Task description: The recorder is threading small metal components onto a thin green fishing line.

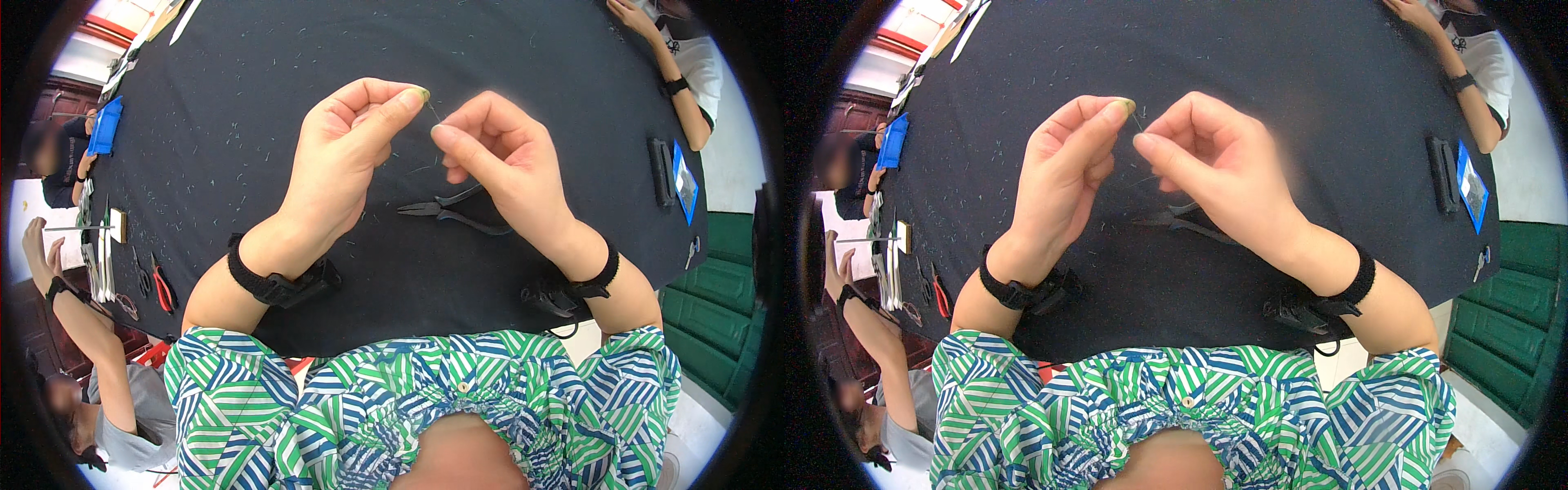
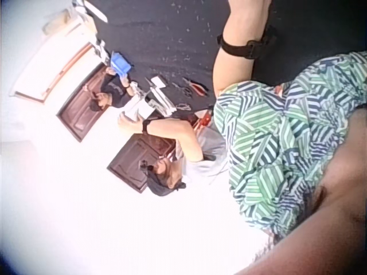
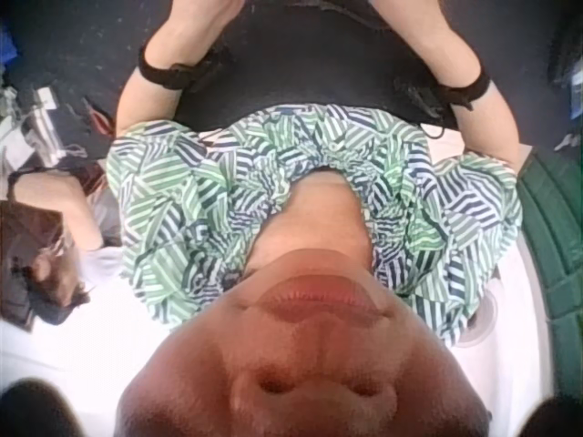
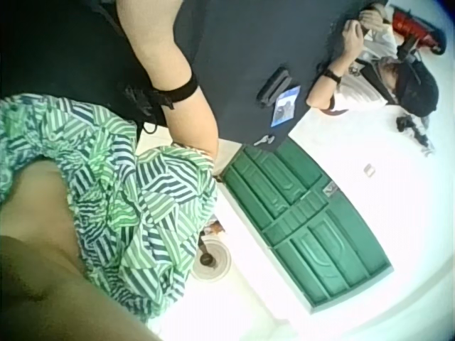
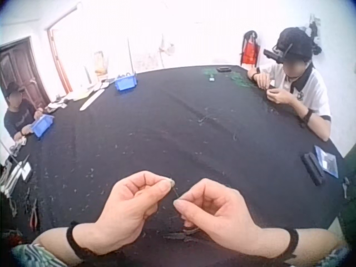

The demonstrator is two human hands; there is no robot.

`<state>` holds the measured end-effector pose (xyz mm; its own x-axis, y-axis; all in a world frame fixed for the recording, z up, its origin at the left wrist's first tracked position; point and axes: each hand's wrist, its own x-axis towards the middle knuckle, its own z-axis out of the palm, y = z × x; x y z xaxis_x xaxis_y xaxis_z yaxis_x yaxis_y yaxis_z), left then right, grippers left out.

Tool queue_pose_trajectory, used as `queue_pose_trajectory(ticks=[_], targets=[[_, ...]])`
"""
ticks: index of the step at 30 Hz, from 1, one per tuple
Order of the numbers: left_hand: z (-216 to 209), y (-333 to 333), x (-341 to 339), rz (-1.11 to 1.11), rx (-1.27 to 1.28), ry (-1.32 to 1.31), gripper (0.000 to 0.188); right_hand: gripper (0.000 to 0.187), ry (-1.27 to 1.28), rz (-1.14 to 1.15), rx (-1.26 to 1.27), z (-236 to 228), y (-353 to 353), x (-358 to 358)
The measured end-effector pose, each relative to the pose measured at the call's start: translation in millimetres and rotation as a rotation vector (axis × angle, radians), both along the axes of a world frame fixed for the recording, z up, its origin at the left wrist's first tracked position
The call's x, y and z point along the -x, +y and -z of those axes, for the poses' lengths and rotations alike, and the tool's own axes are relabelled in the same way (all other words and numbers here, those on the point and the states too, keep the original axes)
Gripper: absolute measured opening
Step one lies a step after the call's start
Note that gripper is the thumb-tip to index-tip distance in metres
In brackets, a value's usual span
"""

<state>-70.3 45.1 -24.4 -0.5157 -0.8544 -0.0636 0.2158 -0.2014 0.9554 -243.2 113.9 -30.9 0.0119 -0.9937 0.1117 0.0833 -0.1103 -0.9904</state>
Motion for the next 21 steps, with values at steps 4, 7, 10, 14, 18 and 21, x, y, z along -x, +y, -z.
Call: queue_pose_trajectory(ticks=[4, 7, 10, 14, 18, 21], targets=[[-1, 2, 1, 0.0, 0.055, -0.054, 0.017, 0.012, 0.109, 0.103, 0.065, -2, -1, 3], [-1, 2, 1, 0.005, 0.073, -0.054, 0.017, 0.008, 0.37, 0.153, 0.198, -4, -4, 9], [-2, 3, 3, 0.005, 0.092, -0.046, 0.017, 0.007, 0.585, 0.189, 0.329, -6, -6, 11], [-2, 3, 3, 0.011, 0.129, -0.061, 0.017, 0.009, 0.711, 0.195, 0.429, -10, -5, 10], [-4, 2, 0, 0.062, 0.231, -0.097, 0.014, 0.01, 0.844, 0.198, 0.676, -14, -11, 15], [-4, 0, 0, 0.106, 0.316, -0.26, 0.012, 0.01, 0.869, 0.22, 0.73, -15, -13, 18]])
